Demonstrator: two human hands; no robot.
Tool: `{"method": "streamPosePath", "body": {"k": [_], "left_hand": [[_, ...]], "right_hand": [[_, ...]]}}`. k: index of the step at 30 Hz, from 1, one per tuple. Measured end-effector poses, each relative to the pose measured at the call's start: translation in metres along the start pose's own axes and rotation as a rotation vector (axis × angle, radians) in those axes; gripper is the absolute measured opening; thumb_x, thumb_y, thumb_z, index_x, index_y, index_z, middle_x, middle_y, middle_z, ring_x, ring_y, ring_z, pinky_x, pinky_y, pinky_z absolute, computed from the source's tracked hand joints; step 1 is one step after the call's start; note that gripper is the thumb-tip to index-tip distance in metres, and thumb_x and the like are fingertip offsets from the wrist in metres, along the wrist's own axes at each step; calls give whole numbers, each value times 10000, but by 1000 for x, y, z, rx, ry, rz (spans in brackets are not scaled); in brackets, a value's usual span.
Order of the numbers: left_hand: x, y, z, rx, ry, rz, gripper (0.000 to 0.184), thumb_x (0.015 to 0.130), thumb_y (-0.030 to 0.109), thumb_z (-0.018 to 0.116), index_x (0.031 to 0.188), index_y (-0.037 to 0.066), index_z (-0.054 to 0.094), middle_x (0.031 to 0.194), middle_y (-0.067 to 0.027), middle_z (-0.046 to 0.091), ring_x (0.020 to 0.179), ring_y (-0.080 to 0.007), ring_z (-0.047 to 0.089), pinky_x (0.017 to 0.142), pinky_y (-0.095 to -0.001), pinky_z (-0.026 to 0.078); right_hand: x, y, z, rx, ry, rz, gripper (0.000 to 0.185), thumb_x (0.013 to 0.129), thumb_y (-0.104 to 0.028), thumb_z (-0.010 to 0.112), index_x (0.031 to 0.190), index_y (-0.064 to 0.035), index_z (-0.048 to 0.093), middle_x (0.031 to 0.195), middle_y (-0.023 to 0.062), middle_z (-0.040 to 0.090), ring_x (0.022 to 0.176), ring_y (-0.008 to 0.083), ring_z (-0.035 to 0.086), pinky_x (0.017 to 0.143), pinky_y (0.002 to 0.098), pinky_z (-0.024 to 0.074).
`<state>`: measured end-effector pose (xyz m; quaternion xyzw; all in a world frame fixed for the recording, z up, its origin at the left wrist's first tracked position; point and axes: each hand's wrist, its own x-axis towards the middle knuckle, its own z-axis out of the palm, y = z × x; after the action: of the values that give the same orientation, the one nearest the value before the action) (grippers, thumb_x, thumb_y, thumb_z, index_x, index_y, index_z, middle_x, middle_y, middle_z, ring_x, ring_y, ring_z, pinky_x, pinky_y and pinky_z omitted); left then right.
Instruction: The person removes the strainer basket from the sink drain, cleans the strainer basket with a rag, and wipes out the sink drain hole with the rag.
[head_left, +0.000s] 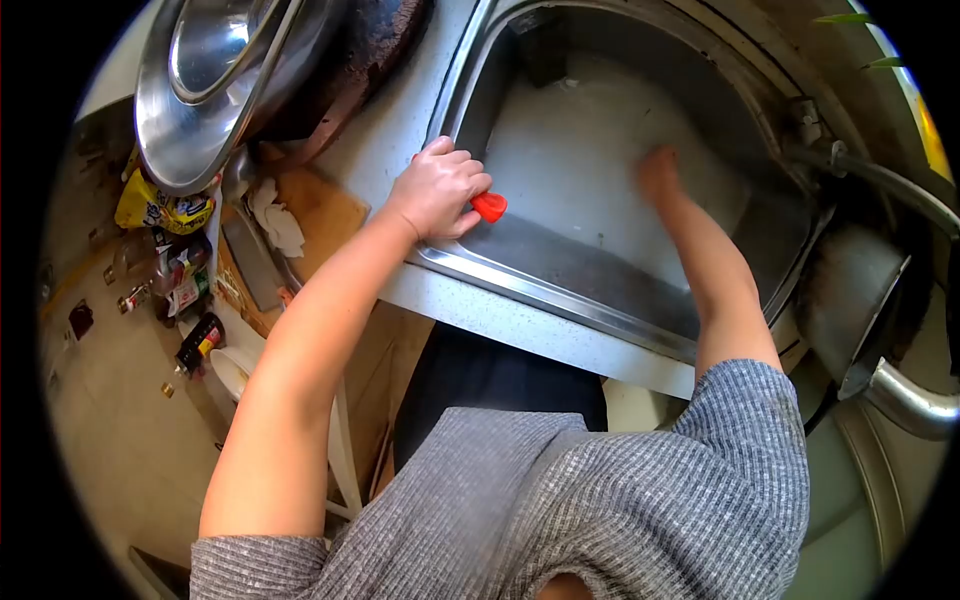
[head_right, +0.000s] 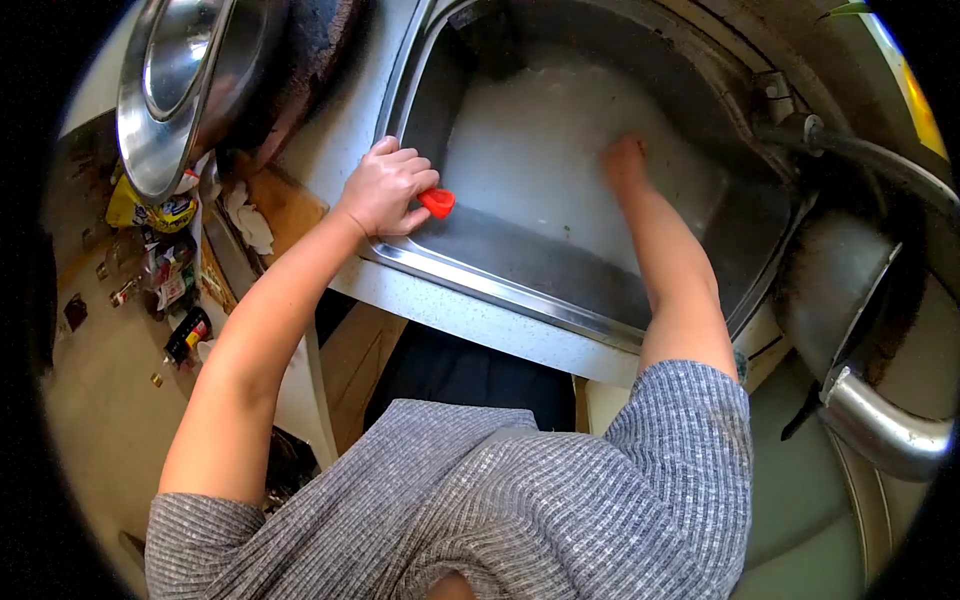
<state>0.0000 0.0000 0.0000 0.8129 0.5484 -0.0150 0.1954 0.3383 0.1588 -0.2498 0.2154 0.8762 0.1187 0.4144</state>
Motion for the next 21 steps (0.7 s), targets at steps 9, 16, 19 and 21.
{"method": "streamPosePath", "body": {"k": [9,16,19,21], "left_hand": [[1,4,2,24,44,-6,135,694,236,717,769,134,672,777,-37,645,825,-197,627,888,-322,444],[2,5,3,30,52,-9,124,705,233,711,769,135,670,776,-35,644,832,-192,626,896,-324,443],[1,5,2,39,35,-13,118,708,232,707,758,134,663,775,-35,644,833,-190,625,894,-324,443],[1,5,1,36,24,-14,118,708,232,707,751,134,659,777,-35,644,833,-190,624,893,-323,443]], "right_hand": [[-37,-36,-1,540,58,14,157,734,-209,602,773,-97,705,690,56,653,635,230,623,508,433,437],[10,11,-10,1755,-602,139,192,733,-146,577,800,-26,710,796,119,708,705,242,670,670,409,514],[-9,7,-5,1320,-477,100,252,730,-198,598,800,24,694,733,152,688,672,266,673,617,409,529],[-29,-8,-14,959,-316,68,289,730,-223,616,847,29,694,761,170,688,730,286,678,641,429,537]]}}
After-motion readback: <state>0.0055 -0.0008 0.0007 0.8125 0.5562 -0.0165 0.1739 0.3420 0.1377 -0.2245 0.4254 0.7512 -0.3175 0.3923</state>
